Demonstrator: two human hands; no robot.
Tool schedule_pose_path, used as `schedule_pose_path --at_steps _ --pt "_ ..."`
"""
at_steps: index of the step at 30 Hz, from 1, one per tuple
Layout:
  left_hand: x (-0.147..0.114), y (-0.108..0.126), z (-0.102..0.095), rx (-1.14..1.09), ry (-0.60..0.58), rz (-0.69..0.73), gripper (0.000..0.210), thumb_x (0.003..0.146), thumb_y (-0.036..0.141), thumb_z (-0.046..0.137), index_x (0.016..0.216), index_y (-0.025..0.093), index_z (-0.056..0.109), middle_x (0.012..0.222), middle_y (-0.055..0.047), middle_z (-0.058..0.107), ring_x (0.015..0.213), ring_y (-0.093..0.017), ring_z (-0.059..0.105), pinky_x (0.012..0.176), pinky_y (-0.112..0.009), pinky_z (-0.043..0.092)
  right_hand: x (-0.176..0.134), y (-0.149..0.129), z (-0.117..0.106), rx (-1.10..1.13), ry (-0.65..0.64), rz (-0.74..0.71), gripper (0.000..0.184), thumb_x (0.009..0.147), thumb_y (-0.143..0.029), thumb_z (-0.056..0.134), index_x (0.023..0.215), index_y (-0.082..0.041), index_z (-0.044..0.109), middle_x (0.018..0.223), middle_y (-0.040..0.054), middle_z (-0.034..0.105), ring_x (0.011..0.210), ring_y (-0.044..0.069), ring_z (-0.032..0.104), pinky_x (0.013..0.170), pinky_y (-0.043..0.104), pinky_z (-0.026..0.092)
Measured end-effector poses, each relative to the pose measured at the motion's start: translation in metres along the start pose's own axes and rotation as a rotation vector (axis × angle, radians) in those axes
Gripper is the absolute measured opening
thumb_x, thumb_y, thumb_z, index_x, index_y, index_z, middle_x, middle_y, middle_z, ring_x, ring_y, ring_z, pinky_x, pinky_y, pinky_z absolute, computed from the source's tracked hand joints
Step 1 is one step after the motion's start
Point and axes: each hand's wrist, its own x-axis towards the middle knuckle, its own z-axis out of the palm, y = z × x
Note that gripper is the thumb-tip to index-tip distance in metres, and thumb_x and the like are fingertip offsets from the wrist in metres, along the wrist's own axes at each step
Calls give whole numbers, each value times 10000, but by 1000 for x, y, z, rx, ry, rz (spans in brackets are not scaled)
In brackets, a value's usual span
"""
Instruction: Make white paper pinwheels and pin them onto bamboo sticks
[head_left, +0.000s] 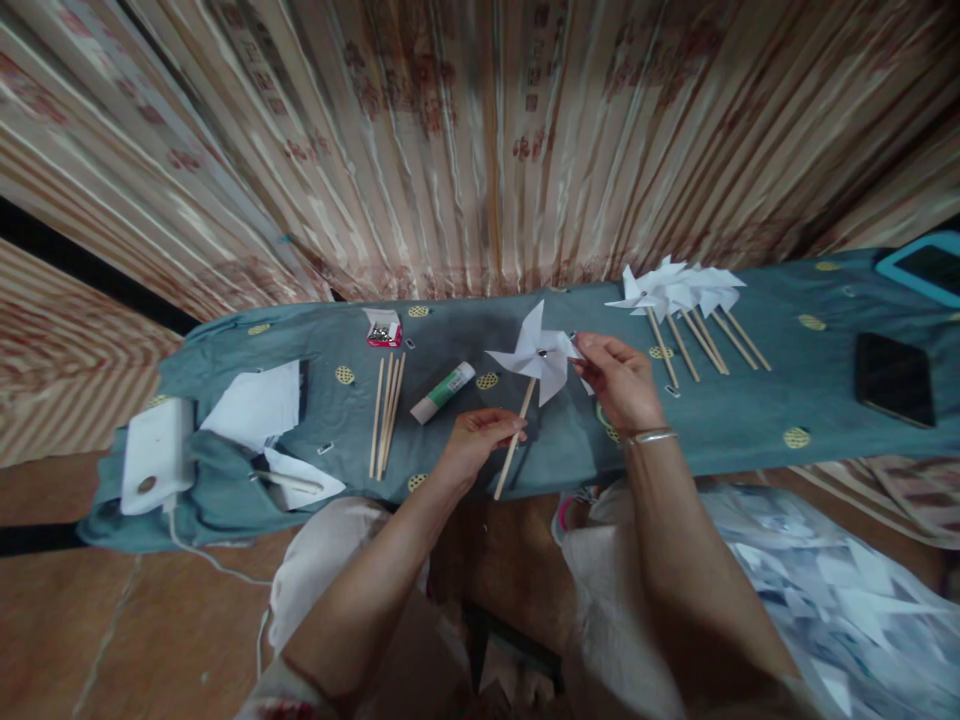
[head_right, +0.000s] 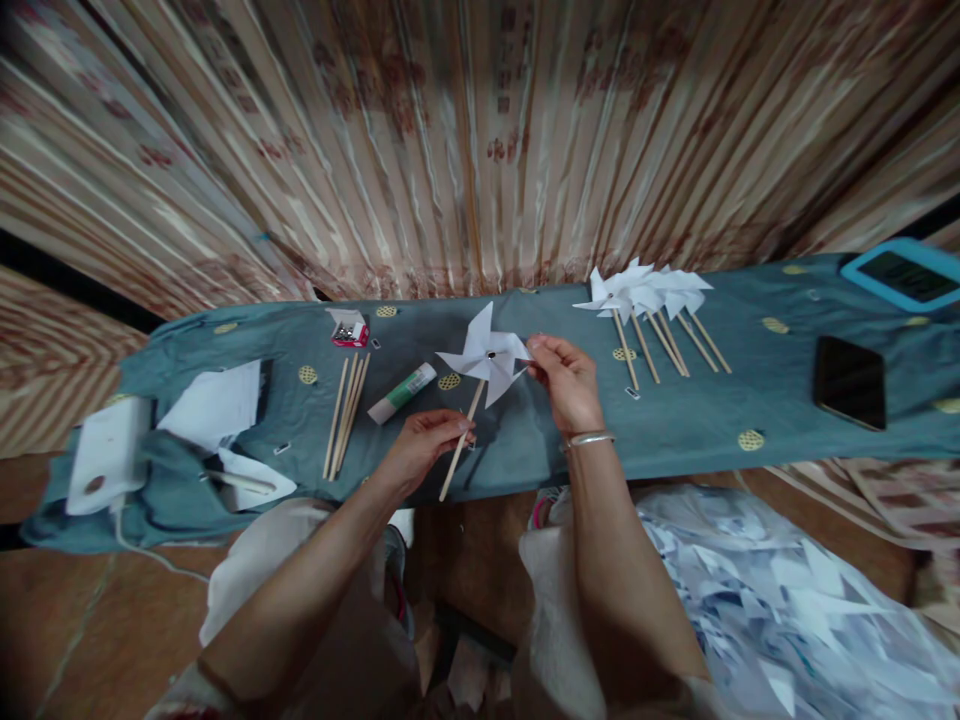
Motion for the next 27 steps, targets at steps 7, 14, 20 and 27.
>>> schedule_pose_path --at_steps 7,14,20,27 --pt "3 -3 -1 9 29 18 276 516 377 857 620 156 728 614 -27 683 602 -120 583 643 -243 442 -4 -4 2 22 -6 23 282 516 -310 867 734 -223 710 641 -34 667 617 108 609 555 234 477" --pt "4 -4 -1 19 78 47 306 518 409 854 628 156 721 621 -35 684 602 -134 585 632 -258 438 -7 -3 1 -30 -39 35 286 527 -334 870 740 -225 714 645 -34 669 607 117 609 543 247 472" --pt "3 -2 0 9 56 32 286 509 388 859 617 159 724 615 -32 680 604 -132 585 637 -257 445 -8 -4 2 15 -40 46 271 563 -386 865 724 -234 709 654 -32 665 594 101 602 527 223 471" --pt "1 -2 1 -3 16 -8 275 515 382 851 619 156 734 601 -26 671 595 -117 574 638 -241 441 -13 -10 5 52 -120 84 290 508 -330 889 744 -238 746 717 -39 704 581 77 563 517 198 454"
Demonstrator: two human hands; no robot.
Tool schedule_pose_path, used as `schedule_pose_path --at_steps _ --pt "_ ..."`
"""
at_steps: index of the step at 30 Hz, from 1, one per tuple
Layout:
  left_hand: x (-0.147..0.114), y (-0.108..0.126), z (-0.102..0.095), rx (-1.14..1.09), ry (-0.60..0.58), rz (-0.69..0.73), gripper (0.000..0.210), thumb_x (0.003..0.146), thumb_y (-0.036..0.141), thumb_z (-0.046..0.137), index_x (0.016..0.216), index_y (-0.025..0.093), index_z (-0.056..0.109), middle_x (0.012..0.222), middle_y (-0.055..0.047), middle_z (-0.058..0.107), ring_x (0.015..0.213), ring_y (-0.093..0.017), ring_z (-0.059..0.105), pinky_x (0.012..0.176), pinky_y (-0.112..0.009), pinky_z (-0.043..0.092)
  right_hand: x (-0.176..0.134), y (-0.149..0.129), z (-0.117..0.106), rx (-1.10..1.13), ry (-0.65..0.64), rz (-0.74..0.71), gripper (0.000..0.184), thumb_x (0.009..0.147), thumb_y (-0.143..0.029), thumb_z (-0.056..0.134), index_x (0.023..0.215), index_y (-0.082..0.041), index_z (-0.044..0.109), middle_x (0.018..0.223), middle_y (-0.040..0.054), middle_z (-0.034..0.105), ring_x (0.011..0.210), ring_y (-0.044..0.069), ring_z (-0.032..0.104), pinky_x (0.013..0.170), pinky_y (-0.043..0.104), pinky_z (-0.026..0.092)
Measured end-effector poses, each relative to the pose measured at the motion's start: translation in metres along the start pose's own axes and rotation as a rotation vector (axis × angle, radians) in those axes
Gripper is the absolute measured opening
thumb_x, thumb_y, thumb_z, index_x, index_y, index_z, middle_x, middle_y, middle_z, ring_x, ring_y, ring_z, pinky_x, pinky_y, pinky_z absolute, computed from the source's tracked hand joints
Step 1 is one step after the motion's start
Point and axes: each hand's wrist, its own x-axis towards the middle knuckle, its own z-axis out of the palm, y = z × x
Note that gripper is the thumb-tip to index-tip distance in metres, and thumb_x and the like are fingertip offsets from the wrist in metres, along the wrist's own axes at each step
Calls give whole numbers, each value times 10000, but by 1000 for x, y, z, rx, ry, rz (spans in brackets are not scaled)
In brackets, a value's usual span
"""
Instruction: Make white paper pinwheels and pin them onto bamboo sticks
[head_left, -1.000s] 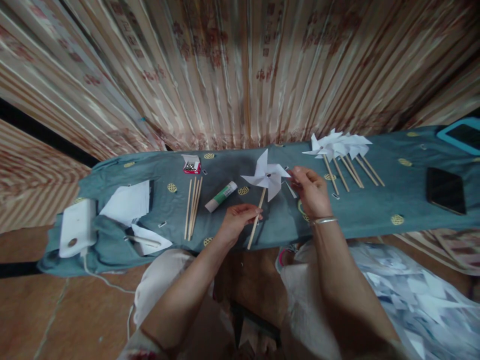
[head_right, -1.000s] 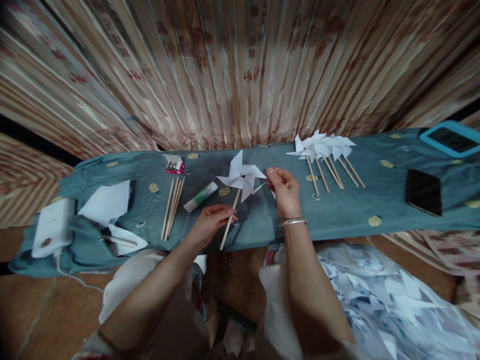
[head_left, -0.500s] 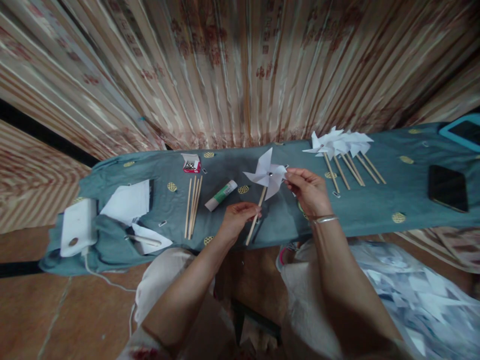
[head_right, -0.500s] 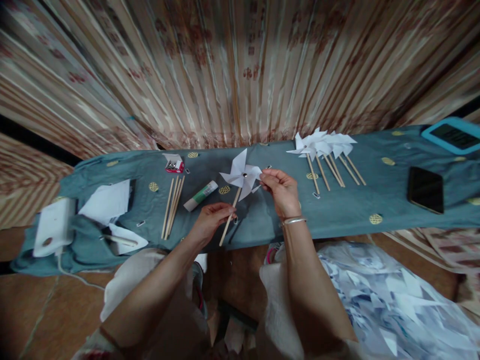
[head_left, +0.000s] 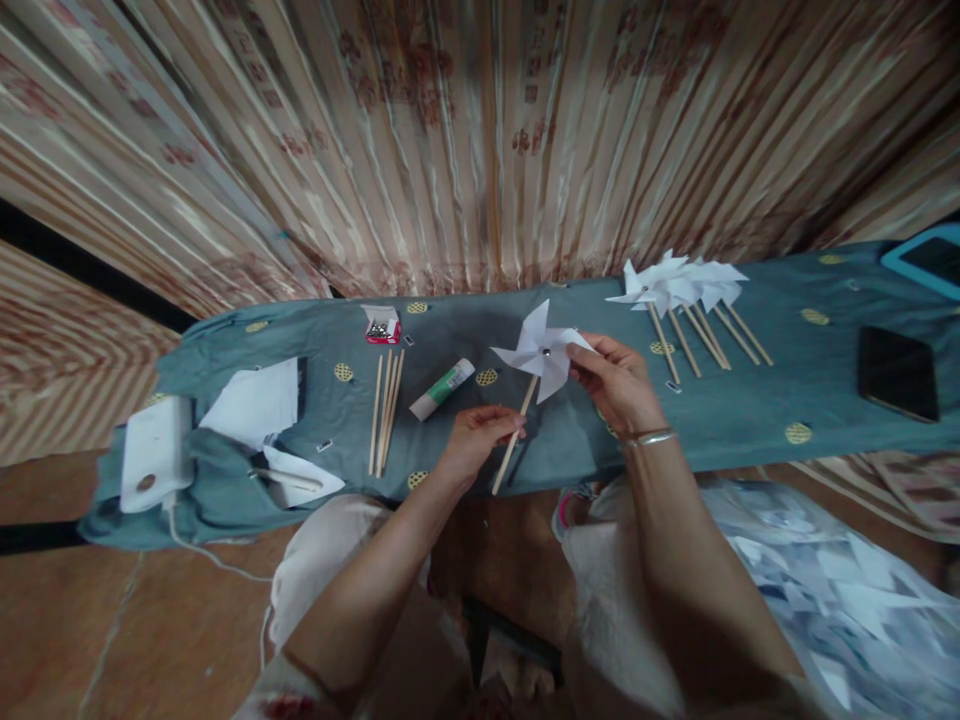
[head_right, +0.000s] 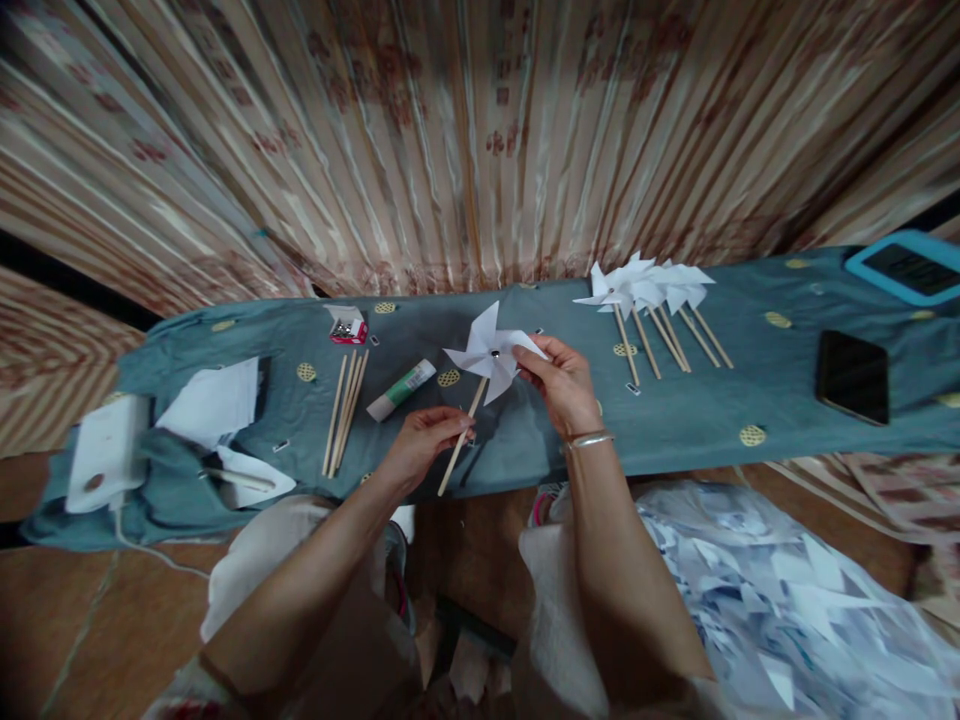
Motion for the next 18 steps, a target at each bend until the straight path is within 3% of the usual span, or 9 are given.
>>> schedule_pose_path --at_steps 8,18 --pt "-2 -2 2 26 -35 -21 278 512 395 839 608 155 738 597 -27 668 580 -105 554 616 -230 422 -1 1 2 -20 -46 26 343 466 -295 903 773 -242 759 789 -17 760 713 147 650 646 264 516" --pt "-3 -2 4 32 -39 -44 322 489 414 863 613 149 729 591 -22 667 584 -105 558 613 -226 426 2 5 2 -41 -7 50 355 418 -255 905 741 -226 761 720 -27 750 624 120 625 570 236 483"
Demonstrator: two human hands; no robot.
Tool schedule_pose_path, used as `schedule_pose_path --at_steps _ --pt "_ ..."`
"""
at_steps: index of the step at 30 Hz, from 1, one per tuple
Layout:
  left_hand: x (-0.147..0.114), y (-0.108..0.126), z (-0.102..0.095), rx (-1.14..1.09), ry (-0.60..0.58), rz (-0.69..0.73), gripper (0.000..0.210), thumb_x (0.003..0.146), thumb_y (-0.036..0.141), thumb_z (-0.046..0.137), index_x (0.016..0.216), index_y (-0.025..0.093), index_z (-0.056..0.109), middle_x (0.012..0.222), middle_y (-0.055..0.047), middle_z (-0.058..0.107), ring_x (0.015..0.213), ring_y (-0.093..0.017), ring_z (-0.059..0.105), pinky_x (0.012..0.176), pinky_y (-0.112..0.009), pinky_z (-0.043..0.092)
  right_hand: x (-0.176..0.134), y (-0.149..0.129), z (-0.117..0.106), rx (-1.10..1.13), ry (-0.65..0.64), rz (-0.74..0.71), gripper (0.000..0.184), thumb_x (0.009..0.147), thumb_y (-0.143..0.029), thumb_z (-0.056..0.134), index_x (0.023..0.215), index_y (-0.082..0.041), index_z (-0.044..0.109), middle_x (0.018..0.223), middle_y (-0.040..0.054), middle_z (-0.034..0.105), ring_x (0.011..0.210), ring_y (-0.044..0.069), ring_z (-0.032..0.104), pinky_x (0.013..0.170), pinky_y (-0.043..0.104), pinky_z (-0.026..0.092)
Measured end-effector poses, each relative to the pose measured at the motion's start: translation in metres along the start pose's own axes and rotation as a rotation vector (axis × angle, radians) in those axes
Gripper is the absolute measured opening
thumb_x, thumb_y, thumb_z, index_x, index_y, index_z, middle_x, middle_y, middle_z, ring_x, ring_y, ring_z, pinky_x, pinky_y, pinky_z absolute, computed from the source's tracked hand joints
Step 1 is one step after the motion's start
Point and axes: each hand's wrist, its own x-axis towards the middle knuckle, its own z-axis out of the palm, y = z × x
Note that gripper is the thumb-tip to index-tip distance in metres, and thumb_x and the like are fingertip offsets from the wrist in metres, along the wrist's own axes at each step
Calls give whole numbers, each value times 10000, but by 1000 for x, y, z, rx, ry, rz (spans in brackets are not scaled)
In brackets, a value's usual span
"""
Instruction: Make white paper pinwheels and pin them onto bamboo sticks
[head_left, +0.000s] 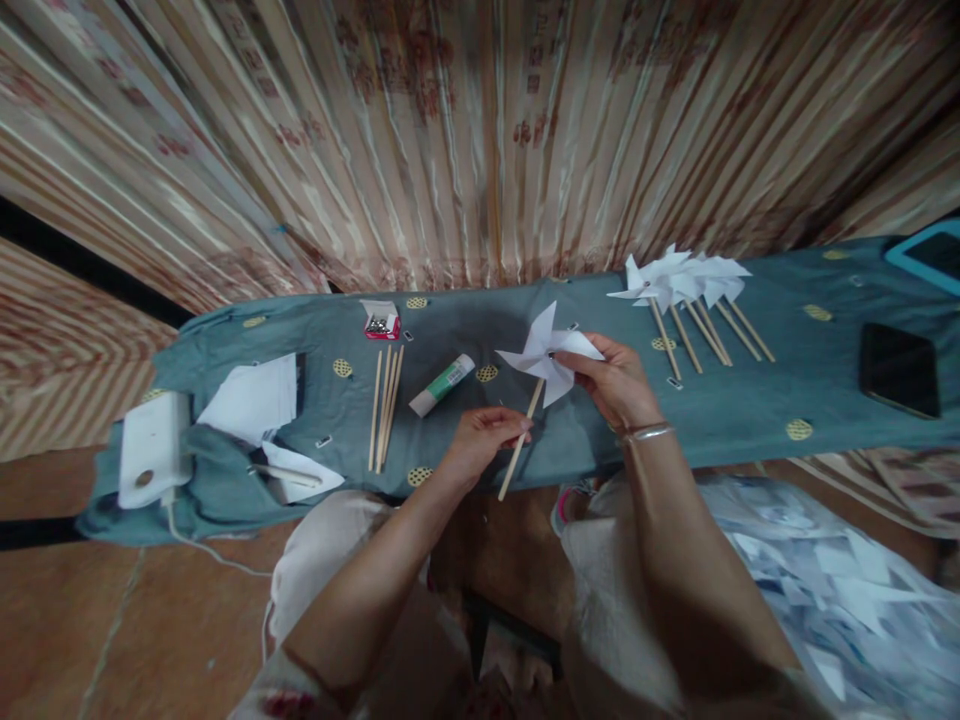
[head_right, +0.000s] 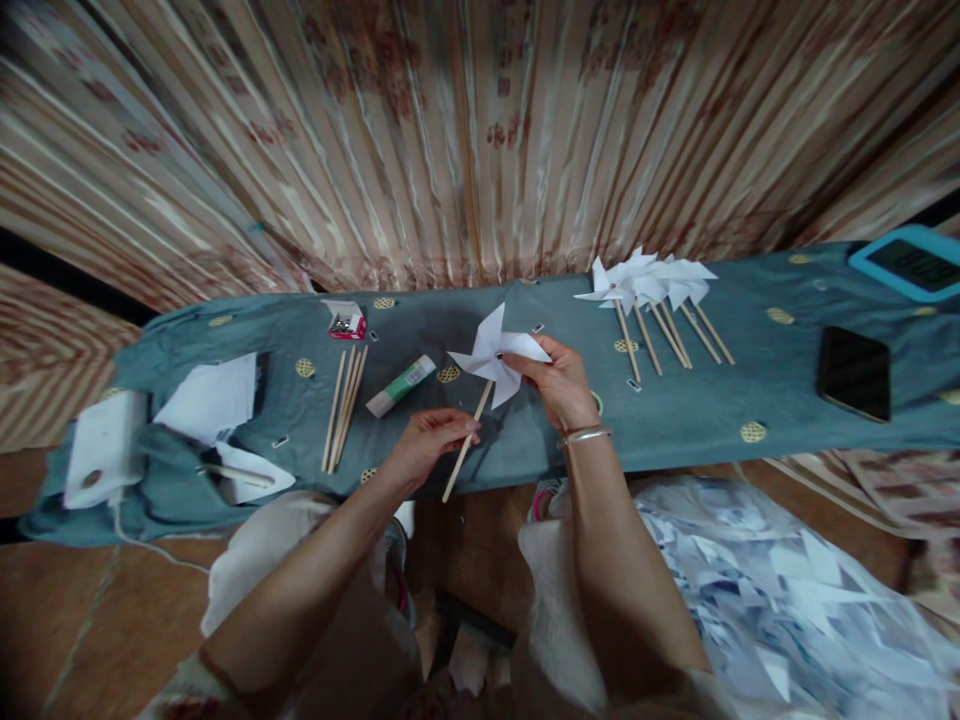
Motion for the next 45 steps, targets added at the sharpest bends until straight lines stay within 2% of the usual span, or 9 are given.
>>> schedule_pose_path --at_steps 9,24,30,36,40,45 --pt "1 -3 1 12 6 8 348 485 433 872 627 146 734 590 -29 669 569 -106 555 595 -228 424 0 1 0 -7 11 6 346 415 -243 896 728 -216 751 688 -31 736 578 110 605 513 222 460" --pt "2 -6 3 6 59 39 366 443 447 892 601 161 726 581 -21 668 580 -116 570 600 -233 438 -4 5 11 24 60 29 311 409 -253 891 673 -215 732 646 -34 721 588 113 611 534 224 462" --pt "3 -6 2 -10 70 37 362 427 443 898 586 167 725 563 -15 667 569 -109 565 585 -223 431 -5 7 15 34 16 -17 301 390 -229 904 619 -216 709 601 -54 695 534 98 562 524 228 446" --pt "5 -6 2 -29 76 45 338 436 416 891 589 165 725 558 -7 660 568 -101 564 589 -216 432 -8 8 15 -1 -33 2 353 400 -338 929 645 -220 703 628 -43 696 546 113 572 504 234 438" --pt "6 -6 1 -29 88 48 336 437 409 891 595 164 725 564 -8 662 575 -112 573 597 -228 444 -10 7 16 -2 -17 13 376 427 -445 924 604 -220 679 577 -44 655 526 102 542 490 224 427" --pt "6 -6 -1 -26 91 63 341 453 412 893 612 160 727 577 -11 669 582 -115 578 605 -232 449 -11 7 14 6 -11 19 386 497 -523 885 616 -231 663 597 -31 661 565 130 579 544 256 479"
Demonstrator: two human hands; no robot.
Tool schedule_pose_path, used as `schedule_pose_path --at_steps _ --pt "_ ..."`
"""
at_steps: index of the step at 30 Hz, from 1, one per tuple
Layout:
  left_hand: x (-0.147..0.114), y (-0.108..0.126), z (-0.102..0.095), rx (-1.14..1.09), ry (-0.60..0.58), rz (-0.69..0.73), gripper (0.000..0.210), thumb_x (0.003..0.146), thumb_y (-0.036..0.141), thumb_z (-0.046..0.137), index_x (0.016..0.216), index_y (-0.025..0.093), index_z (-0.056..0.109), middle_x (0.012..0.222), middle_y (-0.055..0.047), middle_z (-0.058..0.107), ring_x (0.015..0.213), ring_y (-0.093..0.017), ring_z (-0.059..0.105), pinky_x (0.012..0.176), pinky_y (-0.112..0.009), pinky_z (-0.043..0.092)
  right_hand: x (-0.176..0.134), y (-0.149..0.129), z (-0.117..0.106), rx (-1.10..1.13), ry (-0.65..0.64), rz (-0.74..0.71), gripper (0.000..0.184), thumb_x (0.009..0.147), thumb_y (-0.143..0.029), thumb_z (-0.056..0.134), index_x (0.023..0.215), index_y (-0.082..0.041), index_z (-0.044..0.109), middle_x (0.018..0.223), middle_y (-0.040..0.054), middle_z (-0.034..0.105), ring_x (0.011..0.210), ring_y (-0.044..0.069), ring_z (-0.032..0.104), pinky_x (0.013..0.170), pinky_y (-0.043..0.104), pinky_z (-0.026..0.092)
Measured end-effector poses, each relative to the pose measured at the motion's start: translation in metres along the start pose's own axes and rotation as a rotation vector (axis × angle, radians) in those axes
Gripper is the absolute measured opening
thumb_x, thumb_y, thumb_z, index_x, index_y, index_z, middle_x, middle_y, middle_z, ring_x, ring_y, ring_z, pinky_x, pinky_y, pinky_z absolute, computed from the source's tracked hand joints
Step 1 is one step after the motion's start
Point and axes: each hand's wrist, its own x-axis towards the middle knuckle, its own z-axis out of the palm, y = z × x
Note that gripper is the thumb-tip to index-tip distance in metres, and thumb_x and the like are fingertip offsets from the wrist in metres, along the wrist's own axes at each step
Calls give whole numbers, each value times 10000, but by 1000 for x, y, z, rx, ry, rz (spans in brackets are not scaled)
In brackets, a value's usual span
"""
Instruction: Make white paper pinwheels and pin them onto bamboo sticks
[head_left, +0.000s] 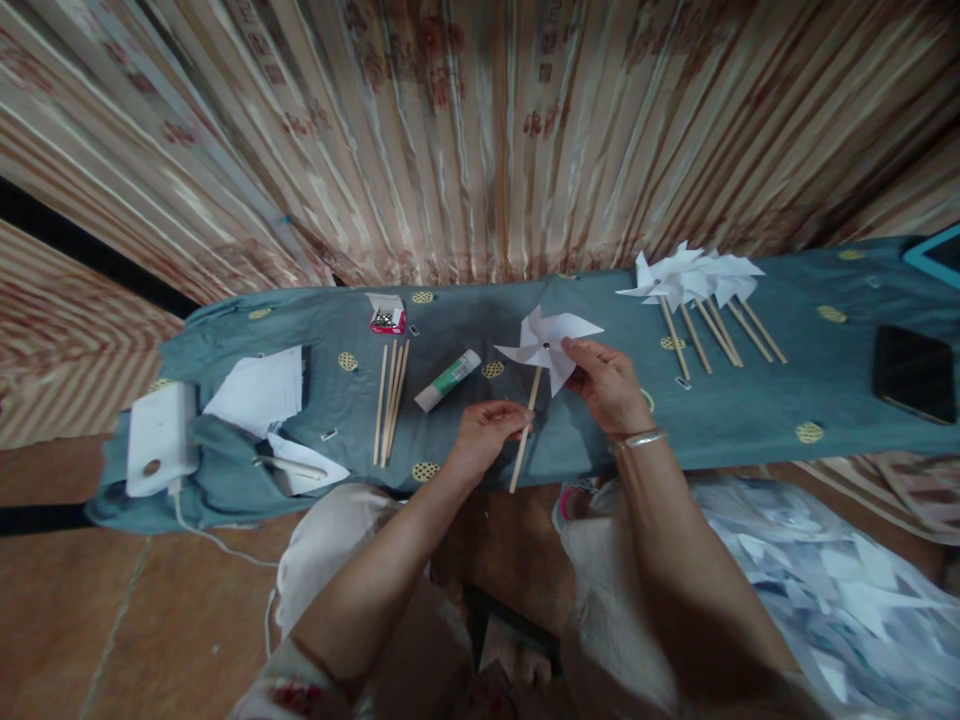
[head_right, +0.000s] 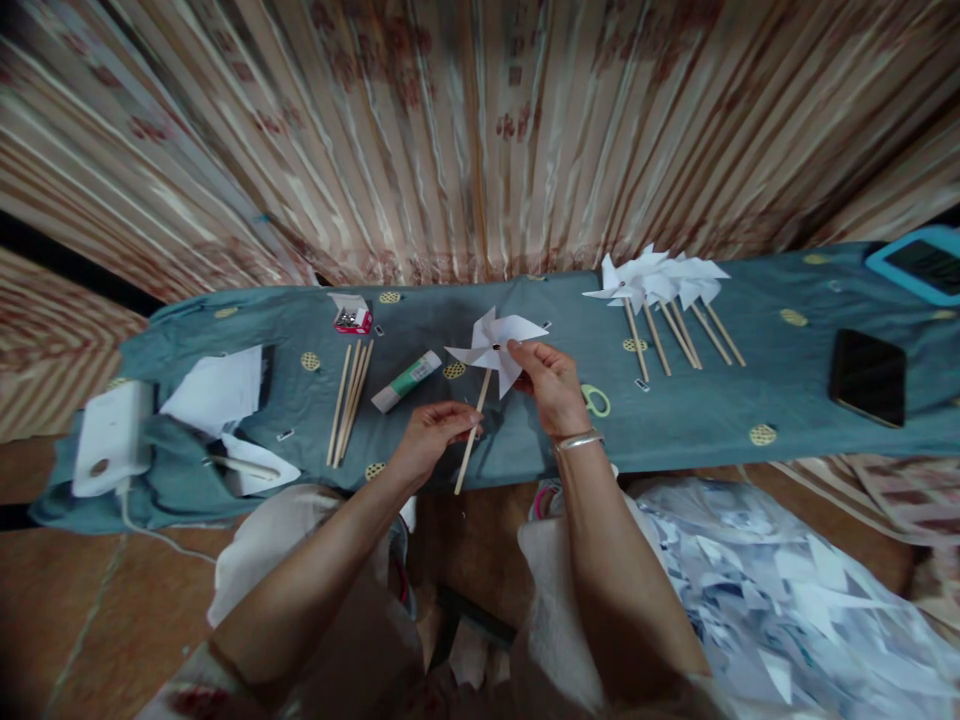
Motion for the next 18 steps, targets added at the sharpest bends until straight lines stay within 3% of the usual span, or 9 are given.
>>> schedule_pose_path --at_steps 4,18 --pt "1 -1 -1 17 6 9 347 465 415 890 618 155 720 586 -14 670 582 -121 585 618 -245 459 1 2 -3 -12 0 12 371 535 -518 863 631 -229 652 586 -25 653 581 152 597 571 287 482" --pt "2 0 -2 12 30 28 358 452 436 888 626 165 730 587 -11 679 578 -122 592 624 -246 468 -2 2 3 -21 15 76 373 487 -472 885 601 -199 658 541 -14 656 490 123 600 449 235 462"
